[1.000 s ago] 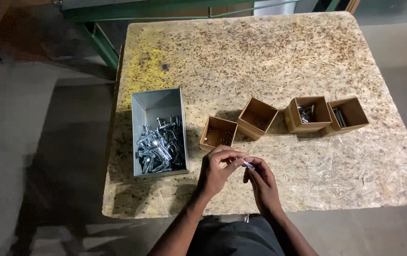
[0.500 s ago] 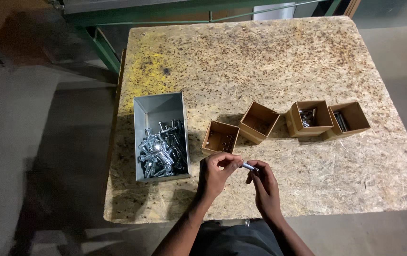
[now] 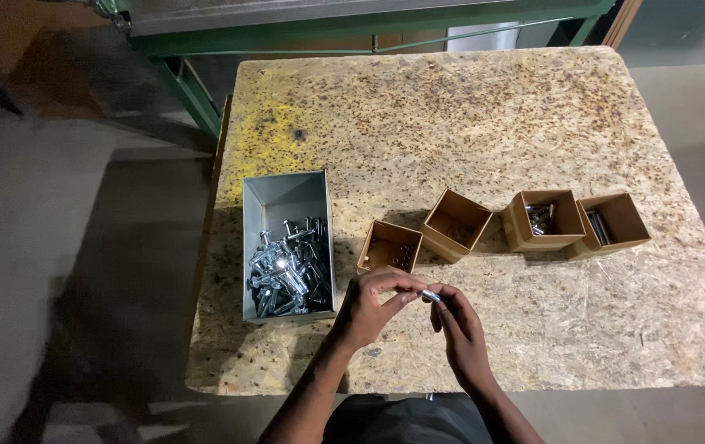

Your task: The person picks bolts from a metal bin and washers from a small cardboard box, then threads the washers onto the bolts by hand. The assembled fasteners are placed into a separate cardboard box. The process is repeated continuously throughout the clip.

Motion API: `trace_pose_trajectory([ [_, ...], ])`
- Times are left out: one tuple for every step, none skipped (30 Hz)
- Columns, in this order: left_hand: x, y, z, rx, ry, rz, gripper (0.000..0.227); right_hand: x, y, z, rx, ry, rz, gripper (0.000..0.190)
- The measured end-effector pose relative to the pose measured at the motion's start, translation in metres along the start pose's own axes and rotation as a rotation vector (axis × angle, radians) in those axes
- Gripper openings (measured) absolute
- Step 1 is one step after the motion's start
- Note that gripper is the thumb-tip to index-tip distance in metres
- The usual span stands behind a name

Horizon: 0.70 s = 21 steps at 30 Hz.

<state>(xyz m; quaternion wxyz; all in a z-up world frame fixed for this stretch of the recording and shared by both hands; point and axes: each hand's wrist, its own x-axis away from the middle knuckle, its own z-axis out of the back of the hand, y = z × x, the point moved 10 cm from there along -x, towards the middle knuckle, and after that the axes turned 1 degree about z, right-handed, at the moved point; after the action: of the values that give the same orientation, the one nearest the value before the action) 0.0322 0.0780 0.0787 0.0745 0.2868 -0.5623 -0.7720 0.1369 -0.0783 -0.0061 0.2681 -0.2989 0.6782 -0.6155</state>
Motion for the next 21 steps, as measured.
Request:
trace_pose_trajectory([
  [0.002, -0.001, 0.000, -0.001, 0.001, 0.002, 0.021, 0.000, 0.001, -0.001, -0.001, -0.002, -0.001, 0.033],
  [0.004, -0.004, -0.001, -0.018, -0.011, 0.017, 0.027, 0.001, 0.007, -0.004, -0.121, -0.012, -0.050, 0.032],
  [0.004, -0.007, -0.002, -0.034, -0.025, 0.028, 0.035, 0.000, 0.013, -0.006, -0.241, -0.020, -0.095, 0.032],
  [0.003, -0.005, -0.005, -0.035, -0.025, 0.027, 0.035, 0.000, 0.017, -0.008, -0.242, -0.020, -0.094, 0.032],
  [0.003, -0.006, -0.001, 0.002, 0.053, 0.058, 0.037, -0.001, 0.022, -0.009, -0.284, -0.011, -0.108, 0.030],
  [0.003, -0.007, 0.003, 0.040, 0.131, 0.089, 0.048, -0.001, 0.028, -0.011, -0.326, -0.002, -0.122, 0.029],
  [0.003, -0.007, 0.003, 0.040, 0.129, 0.087, 0.048, -0.001, 0.028, -0.011, -0.327, -0.001, -0.119, 0.029],
  [0.003, -0.009, 0.003, 0.009, 0.124, 0.095, 0.039, -0.001, 0.029, -0.013, -0.356, -0.012, -0.128, 0.028],
  [0.003, -0.011, 0.003, -0.022, 0.119, 0.104, 0.037, -0.001, 0.030, -0.016, -0.383, -0.025, -0.137, 0.027],
  [0.003, -0.003, 0.011, -0.022, 0.118, 0.102, 0.037, -0.001, 0.033, -0.016, -0.383, -0.024, -0.135, 0.027],
  [0.002, 0.010, 0.012, -0.075, 0.051, 0.056, 0.024, -0.001, 0.038, -0.015, -0.409, -0.003, -0.162, 0.028],
  [0.002, 0.022, 0.012, -0.129, -0.017, 0.010, 0.044, 0.000, 0.044, -0.014, -0.434, 0.019, -0.190, 0.028],
  [0.003, 0.022, 0.012, -0.130, -0.014, 0.012, 0.044, 0.000, 0.045, -0.015, -0.434, 0.015, -0.192, 0.028],
  [0.005, 0.019, 0.018, -0.131, 0.049, 0.050, 0.047, -0.001, 0.045, -0.016, -0.439, 0.015, -0.191, 0.029],
  [0.006, 0.015, 0.025, -0.131, 0.111, 0.084, 0.073, -0.002, 0.046, -0.017, -0.444, 0.015, -0.189, 0.029],
  [0.009, 0.006, 0.026, -0.133, 0.115, 0.084, 0.073, -0.003, 0.044, -0.021, -0.444, 0.011, -0.189, 0.029],
  [0.012, 0.003, 0.026, -0.165, 0.111, 0.022, 0.061, -0.004, 0.041, -0.024, -0.447, 0.001, -0.187, 0.028],
  [0.015, 0.000, 0.025, -0.198, 0.107, -0.041, 0.084, -0.004, 0.039, -0.028, -0.449, -0.009, -0.185, 0.026],
  [0.016, 0.002, 0.030, -0.198, 0.109, -0.040, 0.084, -0.005, 0.038, -0.028, -0.448, -0.010, -0.186, 0.026],
  [0.016, -0.002, 0.036, -0.220, 0.128, 0.011, 0.056, -0.005, 0.040, -0.028, -0.442, -0.006, -0.200, 0.026],
  [0.018, -0.005, 0.043, -0.244, 0.148, 0.063, 0.029, -0.005, 0.042, -0.029, -0.437, -0.003, -0.214, 0.026],
])
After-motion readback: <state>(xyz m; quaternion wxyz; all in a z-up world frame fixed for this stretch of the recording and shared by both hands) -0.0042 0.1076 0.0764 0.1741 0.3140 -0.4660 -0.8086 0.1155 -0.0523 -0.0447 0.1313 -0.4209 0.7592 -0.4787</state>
